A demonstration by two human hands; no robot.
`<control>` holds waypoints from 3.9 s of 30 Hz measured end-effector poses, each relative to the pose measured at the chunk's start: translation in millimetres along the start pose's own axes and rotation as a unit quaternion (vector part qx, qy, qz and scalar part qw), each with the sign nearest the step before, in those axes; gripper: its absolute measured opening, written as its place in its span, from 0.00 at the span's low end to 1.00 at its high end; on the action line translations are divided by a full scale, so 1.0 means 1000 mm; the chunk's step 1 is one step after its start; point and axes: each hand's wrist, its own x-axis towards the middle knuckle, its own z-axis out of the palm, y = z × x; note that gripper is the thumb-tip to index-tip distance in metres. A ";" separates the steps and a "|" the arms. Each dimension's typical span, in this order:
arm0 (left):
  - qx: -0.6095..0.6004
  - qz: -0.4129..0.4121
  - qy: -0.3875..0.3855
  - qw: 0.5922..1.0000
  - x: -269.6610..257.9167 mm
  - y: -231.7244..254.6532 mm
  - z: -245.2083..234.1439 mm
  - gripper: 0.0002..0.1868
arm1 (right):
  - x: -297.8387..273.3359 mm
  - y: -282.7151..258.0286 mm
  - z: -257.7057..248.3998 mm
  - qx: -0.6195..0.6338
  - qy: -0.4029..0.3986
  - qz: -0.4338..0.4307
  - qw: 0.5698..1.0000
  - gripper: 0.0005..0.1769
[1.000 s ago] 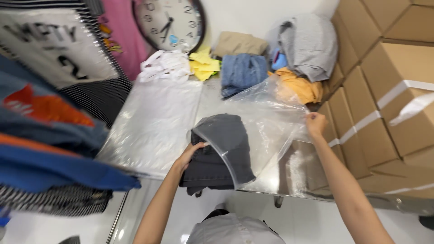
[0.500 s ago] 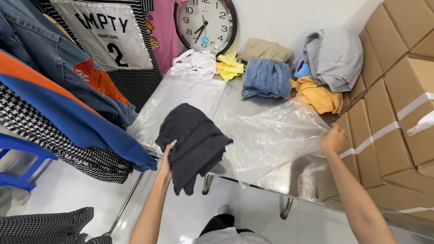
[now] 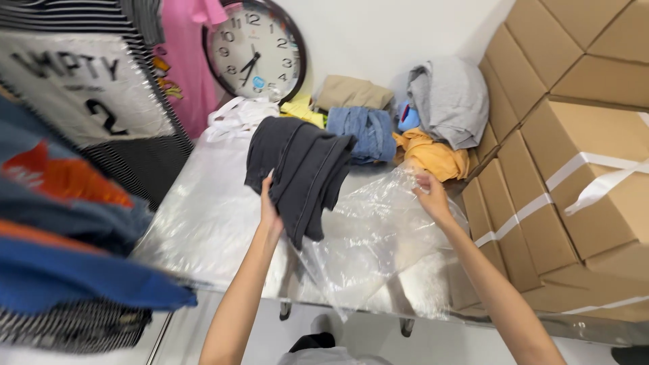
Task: Packing clothing items into cardboard boxes and organizing them on a packing table.
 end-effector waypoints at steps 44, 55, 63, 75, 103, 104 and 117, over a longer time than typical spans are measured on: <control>0.491 0.222 0.119 0.834 0.015 -0.062 0.014 0.40 | -0.123 0.085 -0.055 0.195 0.222 0.379 0.877 0.42; 0.460 -0.067 0.122 0.877 -0.094 -0.159 -0.076 0.65 | -0.162 0.099 -0.004 0.427 0.051 0.411 0.804 0.17; 0.470 0.104 0.048 0.875 -0.105 -0.137 -0.113 0.17 | -0.232 0.093 0.013 0.529 0.108 0.410 0.735 0.19; 0.576 0.204 -0.023 0.791 -0.007 0.002 -0.163 0.22 | -0.195 0.028 -0.020 0.185 -0.054 0.391 0.900 0.31; 0.498 0.121 0.042 0.858 0.040 0.019 -0.189 0.13 | -0.039 0.110 0.075 0.397 -0.039 0.427 0.811 0.27; 0.480 0.102 0.027 0.871 0.034 0.023 -0.183 0.10 | -0.026 0.108 0.082 0.381 -0.054 0.416 0.824 0.26; 0.489 0.108 0.035 0.865 0.022 0.086 -0.221 0.03 | -0.014 0.106 0.031 0.164 0.075 0.293 0.939 0.20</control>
